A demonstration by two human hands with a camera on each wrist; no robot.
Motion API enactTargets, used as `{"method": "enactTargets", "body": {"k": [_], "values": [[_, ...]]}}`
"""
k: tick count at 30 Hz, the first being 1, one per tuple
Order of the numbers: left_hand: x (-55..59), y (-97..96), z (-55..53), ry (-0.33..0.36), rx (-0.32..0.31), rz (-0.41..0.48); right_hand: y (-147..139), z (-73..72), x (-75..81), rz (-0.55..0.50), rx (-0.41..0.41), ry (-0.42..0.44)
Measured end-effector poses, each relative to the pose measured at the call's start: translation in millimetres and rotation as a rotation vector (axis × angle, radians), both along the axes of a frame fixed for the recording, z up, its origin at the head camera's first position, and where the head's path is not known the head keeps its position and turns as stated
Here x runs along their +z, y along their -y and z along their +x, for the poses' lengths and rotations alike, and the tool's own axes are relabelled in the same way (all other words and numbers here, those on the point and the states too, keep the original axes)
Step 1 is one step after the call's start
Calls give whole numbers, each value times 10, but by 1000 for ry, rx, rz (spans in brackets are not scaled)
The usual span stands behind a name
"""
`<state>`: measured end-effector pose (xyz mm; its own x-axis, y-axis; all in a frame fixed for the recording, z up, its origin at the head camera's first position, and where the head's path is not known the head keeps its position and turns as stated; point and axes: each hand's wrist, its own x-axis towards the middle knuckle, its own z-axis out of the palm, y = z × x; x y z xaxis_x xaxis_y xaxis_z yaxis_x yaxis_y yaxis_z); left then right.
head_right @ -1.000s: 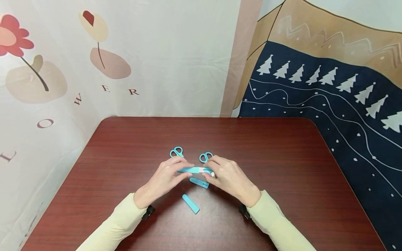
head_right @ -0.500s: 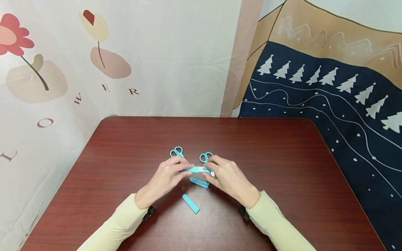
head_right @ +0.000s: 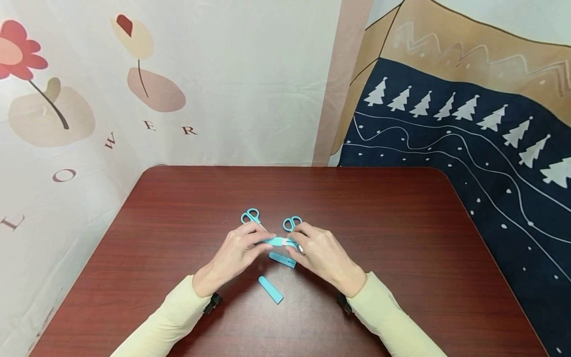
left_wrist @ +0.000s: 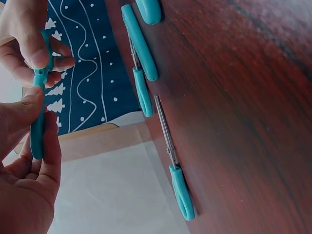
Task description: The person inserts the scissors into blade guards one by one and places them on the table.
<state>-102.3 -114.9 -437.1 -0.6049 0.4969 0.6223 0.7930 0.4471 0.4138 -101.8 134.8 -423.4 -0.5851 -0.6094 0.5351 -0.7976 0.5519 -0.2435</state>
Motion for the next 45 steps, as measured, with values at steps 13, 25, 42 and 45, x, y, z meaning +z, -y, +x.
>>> {"method": "enactTargets", "body": {"k": [13,25,42,45], "values": [[25,-35,-8,5,-9,-5,18,-10,-6,-2,9,-16],[15,-60,5,8,1,-15,47,-9,-20,10,23,-44],[-13,-65,6,43,7,9,59,-10,-36,17,13,-31],[-10,-68,2,59,9,12,57,-17,-39,14,17,-35]]}}
